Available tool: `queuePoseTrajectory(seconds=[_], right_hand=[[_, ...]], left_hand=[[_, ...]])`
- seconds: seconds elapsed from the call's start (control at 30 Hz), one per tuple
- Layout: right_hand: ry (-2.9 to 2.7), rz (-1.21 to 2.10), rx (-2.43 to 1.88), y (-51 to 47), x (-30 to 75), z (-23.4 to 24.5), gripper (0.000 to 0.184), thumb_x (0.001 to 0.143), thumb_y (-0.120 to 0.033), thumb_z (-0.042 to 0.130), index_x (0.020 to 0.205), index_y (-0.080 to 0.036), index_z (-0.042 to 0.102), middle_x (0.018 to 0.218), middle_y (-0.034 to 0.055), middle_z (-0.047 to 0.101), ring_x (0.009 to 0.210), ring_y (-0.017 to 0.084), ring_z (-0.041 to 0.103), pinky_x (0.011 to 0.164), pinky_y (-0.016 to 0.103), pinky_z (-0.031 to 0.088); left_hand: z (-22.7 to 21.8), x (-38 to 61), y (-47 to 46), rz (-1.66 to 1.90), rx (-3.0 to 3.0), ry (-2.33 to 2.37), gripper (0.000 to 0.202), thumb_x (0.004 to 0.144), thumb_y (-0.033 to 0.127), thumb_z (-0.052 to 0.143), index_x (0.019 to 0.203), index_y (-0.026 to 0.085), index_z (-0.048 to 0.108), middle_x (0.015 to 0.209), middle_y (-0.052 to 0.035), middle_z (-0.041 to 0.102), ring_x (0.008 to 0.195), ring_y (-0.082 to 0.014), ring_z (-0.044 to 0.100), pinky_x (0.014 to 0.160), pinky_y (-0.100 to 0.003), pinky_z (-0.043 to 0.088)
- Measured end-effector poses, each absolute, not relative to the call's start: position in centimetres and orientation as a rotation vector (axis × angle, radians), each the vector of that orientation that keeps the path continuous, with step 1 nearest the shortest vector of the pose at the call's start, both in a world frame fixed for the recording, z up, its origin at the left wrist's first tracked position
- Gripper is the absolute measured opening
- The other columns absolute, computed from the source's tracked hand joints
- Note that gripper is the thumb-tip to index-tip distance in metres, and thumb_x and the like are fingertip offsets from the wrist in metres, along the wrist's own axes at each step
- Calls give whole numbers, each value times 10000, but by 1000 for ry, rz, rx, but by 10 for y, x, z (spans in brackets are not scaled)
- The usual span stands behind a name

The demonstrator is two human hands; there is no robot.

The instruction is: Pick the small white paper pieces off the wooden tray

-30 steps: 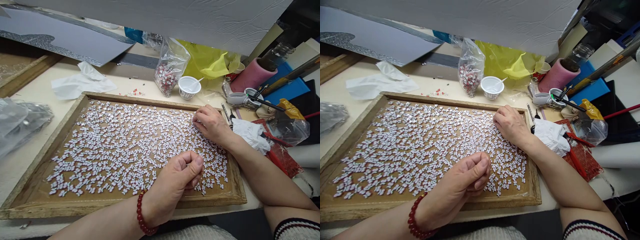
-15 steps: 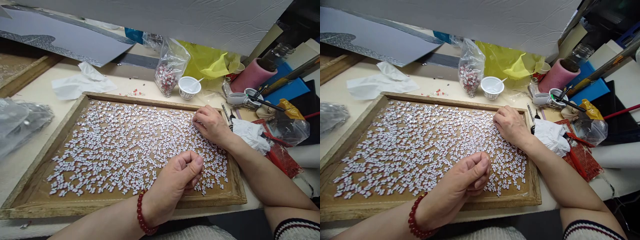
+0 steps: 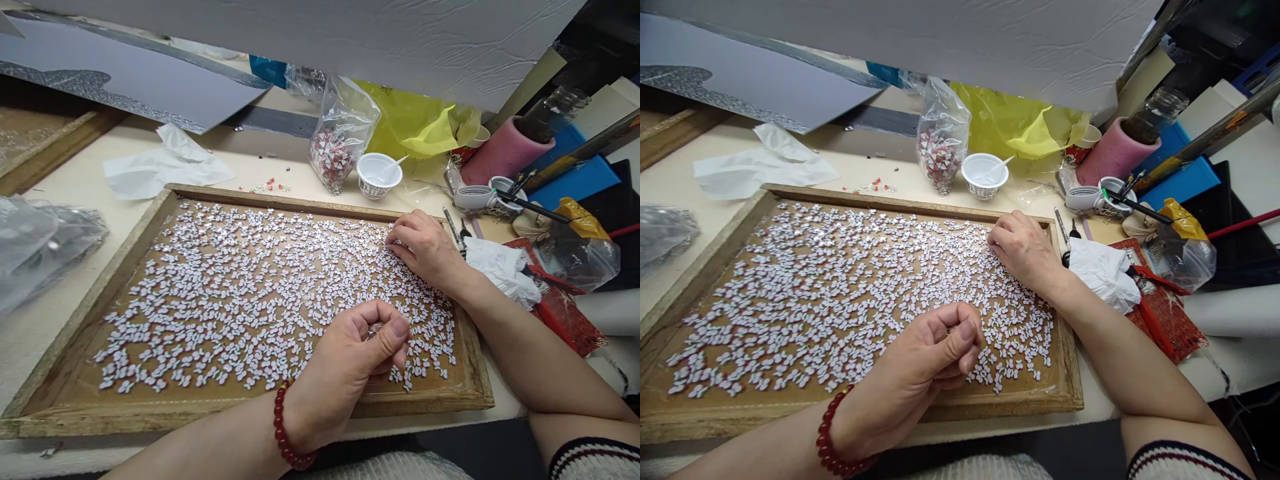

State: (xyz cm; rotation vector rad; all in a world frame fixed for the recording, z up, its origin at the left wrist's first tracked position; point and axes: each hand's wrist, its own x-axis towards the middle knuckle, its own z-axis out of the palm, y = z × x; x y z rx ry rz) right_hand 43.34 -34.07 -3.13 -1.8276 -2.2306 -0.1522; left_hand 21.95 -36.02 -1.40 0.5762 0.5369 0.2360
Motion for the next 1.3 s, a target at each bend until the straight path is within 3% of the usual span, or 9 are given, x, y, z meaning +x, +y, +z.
queuePoseTrajectory(seconds=[0.23,0.47,0.63,0.87,1.07,1.3], right_hand=[[-2210,-83,-1705,-343,436,-21,65,864,-163,570,836,-170,629,872,75,635,865,212,549,788,360,457],[-2202,156,-1430,-357,415,5,56,869,-143,553,856,-155,605,831,59,643,830,168,567,777,324,469],[-2218,391,-1271,-364,403,16,70,882,-161,554,842,-149,610,797,56,643,806,150,566,760,314,468],[-2219,742,-1111,-367,402,22,75,895,-198,562,881,-143,611,800,40,643,793,116,567,760,291,466],[-2149,835,-1005,-369,400,27,87,871,-201,606,908,-122,609,808,50,649,799,114,575,758,284,475],[-2162,690,-1078,-376,392,25,91,865,-220,622,901,-147,582,809,41,625,800,118,551,735,281,471]], left_hand=[[-14,218,-360,257,543,522,302,834,390,671,721,145,535,521,56,502,445,-31,285,424,-177,151],[-15,218,-361,309,523,537,261,809,342,712,737,140,564,590,27,577,452,-24,307,434,-164,188],[-15,220,-360,346,452,522,256,815,317,710,739,142,539,582,48,537,440,-19,273,418,-153,176],[-19,218,-361,391,438,486,329,852,411,648,701,152,512,529,71,458,425,-28,214,390,-145,168],[-18,217,-361,373,419,535,374,793,452,702,692,152,502,514,83,436,424,-23,209,387,-133,172],[-16,217,-359,379,430,587,387,737,461,753,727,150,522,506,76,465,427,-20,251,397,-130,182]])
